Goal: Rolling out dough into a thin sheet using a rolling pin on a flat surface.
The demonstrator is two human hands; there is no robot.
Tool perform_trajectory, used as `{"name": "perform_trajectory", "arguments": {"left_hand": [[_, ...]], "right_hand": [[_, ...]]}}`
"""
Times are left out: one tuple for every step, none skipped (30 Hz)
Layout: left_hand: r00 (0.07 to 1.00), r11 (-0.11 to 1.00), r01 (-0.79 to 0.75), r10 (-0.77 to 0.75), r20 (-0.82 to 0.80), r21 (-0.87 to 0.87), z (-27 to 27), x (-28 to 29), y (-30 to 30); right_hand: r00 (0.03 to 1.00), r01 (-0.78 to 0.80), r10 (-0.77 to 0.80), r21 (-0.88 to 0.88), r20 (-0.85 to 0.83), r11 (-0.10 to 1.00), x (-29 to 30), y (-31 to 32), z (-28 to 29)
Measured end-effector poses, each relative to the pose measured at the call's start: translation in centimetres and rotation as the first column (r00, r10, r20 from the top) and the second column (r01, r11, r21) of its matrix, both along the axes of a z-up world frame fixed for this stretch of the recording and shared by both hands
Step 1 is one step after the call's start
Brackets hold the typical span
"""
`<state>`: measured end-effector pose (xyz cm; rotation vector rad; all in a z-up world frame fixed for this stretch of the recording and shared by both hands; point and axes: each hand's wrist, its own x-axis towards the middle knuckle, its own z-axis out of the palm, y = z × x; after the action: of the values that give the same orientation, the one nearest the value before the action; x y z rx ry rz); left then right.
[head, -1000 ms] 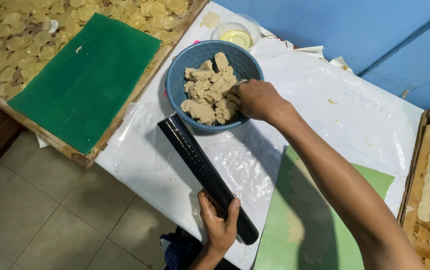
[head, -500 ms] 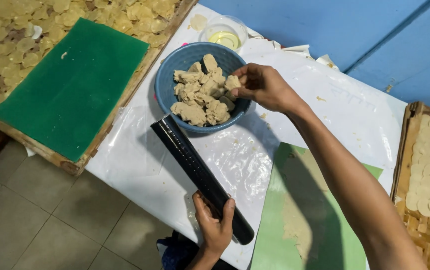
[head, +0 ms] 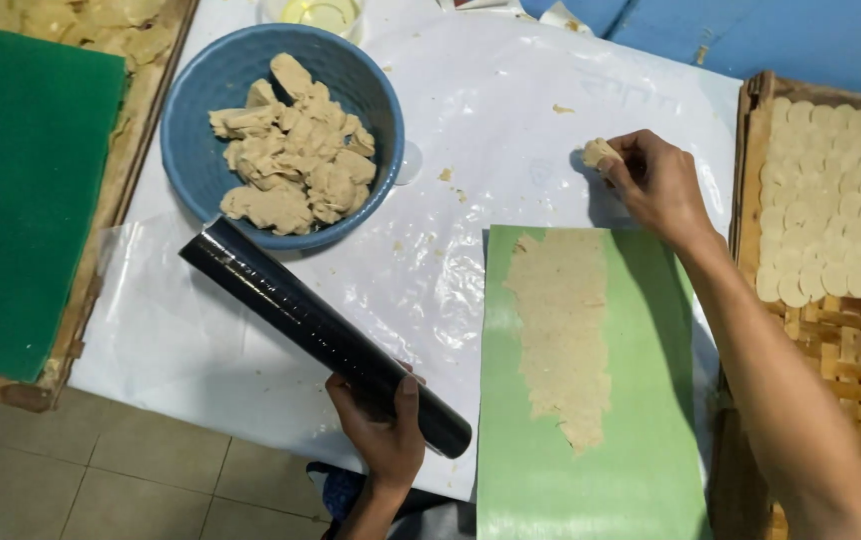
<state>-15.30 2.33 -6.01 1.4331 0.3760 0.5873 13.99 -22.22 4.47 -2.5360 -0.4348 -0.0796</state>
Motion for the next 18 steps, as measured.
{"name": "perform_trajectory", "arguments": {"left_hand": [[1.000,1.000,0.009,-0.009,-0.003,0.000,0.1,0.1,-0.1],[1.000,1.000,0.001,-0.001,0.006,0.011,0.3,0.3,-0.1],[1.000,1.000,-0.008,0.008,0.013,0.021,0.5,0.3,-0.1],[1.000,1.000,0.000,0.000,0.008,0.023,0.4,0.1,-0.2],[1.000,1.000,-0.020,0.020,-0.001,0.023,0.4,0.2,-0.2],[0.999,0.999,-0.039,0.040,-0.009,0.023,0.4,0.1,-0.3],[0.999,0.999,-0.035,0.035,-0.010,0.024,0.3,0.1,-0.3],[0.999,0.999,-0.042,0.043,-0.012,0.023,0.2,0.1,-0.3],[0.999,0.998,-0.052,0.052,-0.012,0.020,0.0,0.1,-0.3],[0.999,0.999,-0.050,0.050,-0.012,0.021,0.3,0.2,-0.4],[0.998,0.998,-0.055,0.055,-0.017,0.016,0.5,0.2,-0.4],[0.998,0.998,-0.060,0.060,-0.023,0.011,0.8,0.2,-0.4],[0.998,0.998,-0.063,0.063,-0.024,0.013,0.8,0.2,-0.4],[0.998,0.998,-0.058,0.059,-0.014,0.020,0.8,0.2,-0.4],[0.998,0.998,-0.057,0.057,-0.003,0.026,0.8,0.2,-0.4],[0.998,0.998,-0.062,0.062,-0.005,0.027,0.7,0.2,-0.4],[0.998,0.998,-0.057,0.057,-0.002,0.042,0.7,0.2,-0.4],[0.999,0.997,-0.051,0.051,0.001,0.056,0.6,0.3,-0.4]], "right_hand": [[1.000,0.009,-0.009,0.000,-0.003,1.000,-0.1,-0.5,-0.2],[0.999,0.037,-0.036,-0.015,0.017,0.999,-0.2,-1.0,-0.4],[0.997,0.064,-0.063,-0.029,0.035,0.998,-0.3,-1.5,-0.6],[0.997,0.072,-0.071,-0.028,0.030,0.997,-0.3,-2.1,-1.1],[0.994,0.046,-0.045,-0.016,0.101,0.999,-0.1,-2.6,-1.5],[0.985,0.020,-0.019,-0.007,0.171,1.000,0.1,-3.0,-1.8],[0.985,0.024,-0.023,-0.006,0.170,1.000,0.2,-3.2,-2.0],[0.980,-0.006,0.000,0.025,0.201,1.000,0.2,-3.3,-2.2],[0.972,-0.039,0.025,0.055,0.234,0.998,0.3,-3.4,-2.3],[0.972,-0.036,0.023,0.055,0.234,0.998,0.5,-3.7,-2.5],[0.975,-0.029,0.020,0.035,0.222,0.999,0.7,-3.8,-2.8],[0.977,-0.021,0.018,0.016,0.210,1.000,0.9,-3.9,-3.0],[0.978,-0.024,0.020,0.018,0.209,1.000,0.9,-4.0,-2.9],[0.973,-0.038,0.035,0.011,0.227,0.999,0.8,-4.1,-2.8],[0.968,-0.056,0.053,0.003,0.243,0.998,0.8,-4.1,-2.7],[0.969,-0.061,0.058,0.004,0.242,0.998,0.7,-4.0,-2.4],[0.982,-0.003,-0.004,0.033,0.188,0.999,0.6,-4.0,-2.1],[0.989,0.057,-0.064,0.059,0.131,0.997,0.5,-3.9,-1.8]]}}
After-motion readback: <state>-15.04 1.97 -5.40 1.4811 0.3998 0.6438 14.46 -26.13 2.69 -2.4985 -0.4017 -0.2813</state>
